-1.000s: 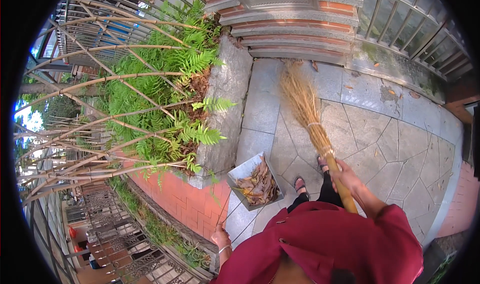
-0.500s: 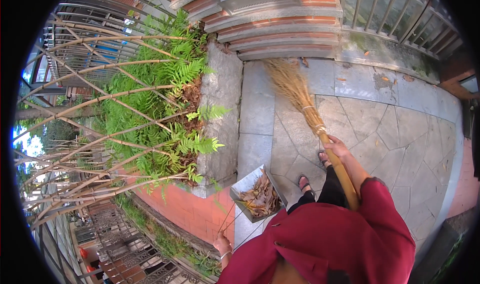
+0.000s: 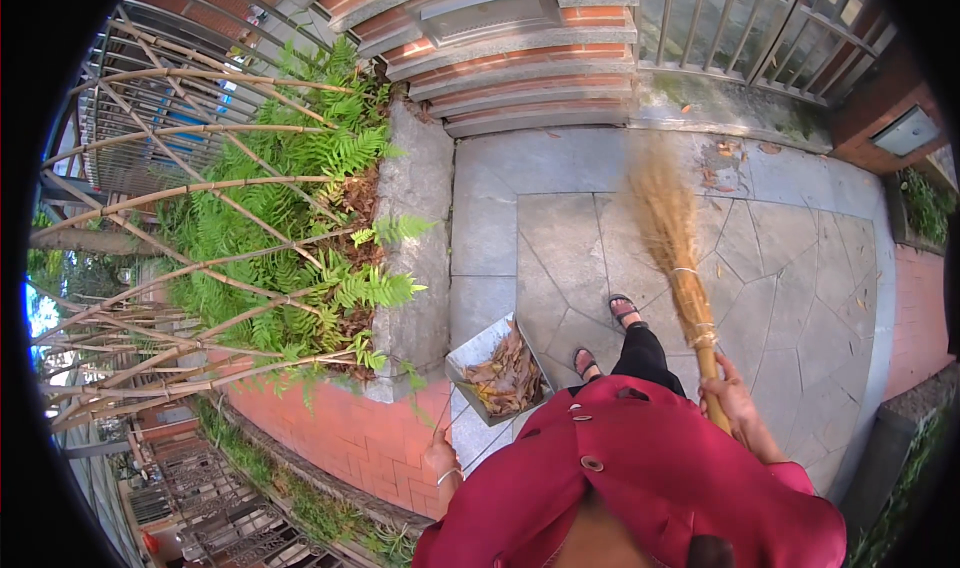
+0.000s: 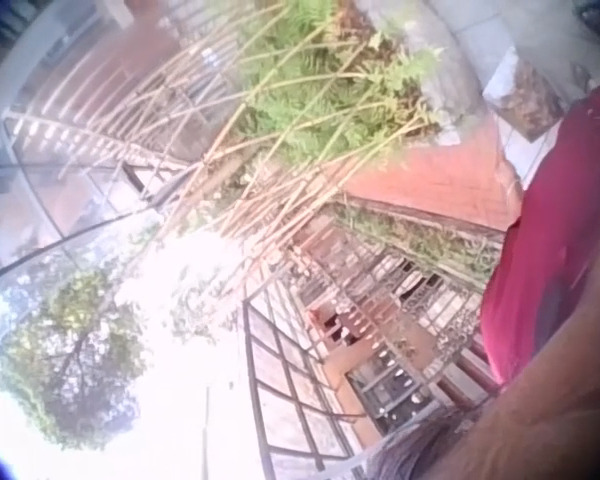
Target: The person sweeps dry leaves on an outdoor stone-paved walkway using a straw broom and gathers them into a metal dustpan.
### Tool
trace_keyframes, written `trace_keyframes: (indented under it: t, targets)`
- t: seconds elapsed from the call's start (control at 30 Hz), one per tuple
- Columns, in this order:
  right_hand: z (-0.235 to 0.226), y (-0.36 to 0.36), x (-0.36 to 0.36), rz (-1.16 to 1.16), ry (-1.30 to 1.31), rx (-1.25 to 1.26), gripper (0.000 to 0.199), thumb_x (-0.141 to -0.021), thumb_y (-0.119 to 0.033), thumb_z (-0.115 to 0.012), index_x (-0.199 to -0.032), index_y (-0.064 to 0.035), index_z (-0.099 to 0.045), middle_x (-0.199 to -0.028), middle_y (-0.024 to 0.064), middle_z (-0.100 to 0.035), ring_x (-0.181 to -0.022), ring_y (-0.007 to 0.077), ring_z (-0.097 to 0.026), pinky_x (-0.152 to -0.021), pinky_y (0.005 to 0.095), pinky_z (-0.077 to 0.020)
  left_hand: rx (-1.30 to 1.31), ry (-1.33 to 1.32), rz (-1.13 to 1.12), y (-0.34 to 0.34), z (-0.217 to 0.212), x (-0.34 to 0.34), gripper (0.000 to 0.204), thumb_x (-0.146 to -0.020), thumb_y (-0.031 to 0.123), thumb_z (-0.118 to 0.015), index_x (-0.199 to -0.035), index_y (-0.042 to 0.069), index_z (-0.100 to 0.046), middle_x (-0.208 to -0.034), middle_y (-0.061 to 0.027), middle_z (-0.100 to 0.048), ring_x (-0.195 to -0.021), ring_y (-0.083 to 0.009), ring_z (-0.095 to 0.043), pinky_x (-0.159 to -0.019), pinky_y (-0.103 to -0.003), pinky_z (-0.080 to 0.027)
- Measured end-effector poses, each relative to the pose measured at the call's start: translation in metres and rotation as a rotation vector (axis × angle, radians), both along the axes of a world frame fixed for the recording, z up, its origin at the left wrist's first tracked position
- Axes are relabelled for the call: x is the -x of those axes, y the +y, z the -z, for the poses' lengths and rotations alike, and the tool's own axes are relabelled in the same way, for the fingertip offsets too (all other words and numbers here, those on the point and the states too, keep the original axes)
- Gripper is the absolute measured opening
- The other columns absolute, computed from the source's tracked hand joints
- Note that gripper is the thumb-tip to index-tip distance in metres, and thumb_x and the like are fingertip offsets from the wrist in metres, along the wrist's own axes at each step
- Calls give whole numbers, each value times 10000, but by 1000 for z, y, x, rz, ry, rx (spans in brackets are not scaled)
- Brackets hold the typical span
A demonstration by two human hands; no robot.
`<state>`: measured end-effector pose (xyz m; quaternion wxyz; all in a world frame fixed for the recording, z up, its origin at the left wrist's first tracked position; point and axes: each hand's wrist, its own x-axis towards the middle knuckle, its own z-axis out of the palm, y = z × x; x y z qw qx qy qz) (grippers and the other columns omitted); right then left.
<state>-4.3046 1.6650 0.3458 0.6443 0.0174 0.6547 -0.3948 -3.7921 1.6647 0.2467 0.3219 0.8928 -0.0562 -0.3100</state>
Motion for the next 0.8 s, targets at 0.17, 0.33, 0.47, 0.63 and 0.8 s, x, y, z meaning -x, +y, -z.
trace_keyframes:
  t: [0.17,0.33,0.47,0.63,0.8]
  targets:
    - [15,-43,-18,-312,-80,-25,695,-721,-16,-547,-1304,-156,-196,-582,64,-475,-419,177,-482,-358,312,-411,11,-37,123,-10,-1,10,276,-704,243,-601,-574,28,-486,-485,-27,-408,-425,-133,-387,-383,-296,-290]
    - [115,-147,-46,-550,-96,164,595,-704,-34,-561,-1245,-145,-338,-621,76,-479,-419,176,-480,-343,303,-407,-30,-89,-39,1,-13,8,242,-708,199,-606,-584,22,-498,-472,-25,-403,-395,-119,-368,-366,-291,-281]
    - [191,-232,-60,-532,-97,158,596,-667,-49,-611,-1215,-124,-387,-687,97,-516,-461,194,-494,-373,347,-426,41,-134,-29,8,-37,22,269,-711,184,-593,-537,26,-464,-434,-29,-379,-340,-120,-335,-331,-289,-265]
    - [197,-214,-10,-311,-124,107,642,-677,-57,-624,-1247,-125,-336,-681,101,-529,-459,197,-497,-365,334,-427,25,-117,-87,-2,-47,29,302,-707,165,-586,-489,38,-419,-414,-28,-366,-326,-134,-345,-313,-281,-264]
    - [62,-121,28,-305,20,27,654,-704,-32,-564,-1276,-121,-261,-589,87,-487,-415,184,-480,-356,317,-403,3,-94,-87,-4,-28,27,284,-701,161,-591,-503,45,-424,-416,-31,-368,-324,-137,-341,-308,-288,-267]
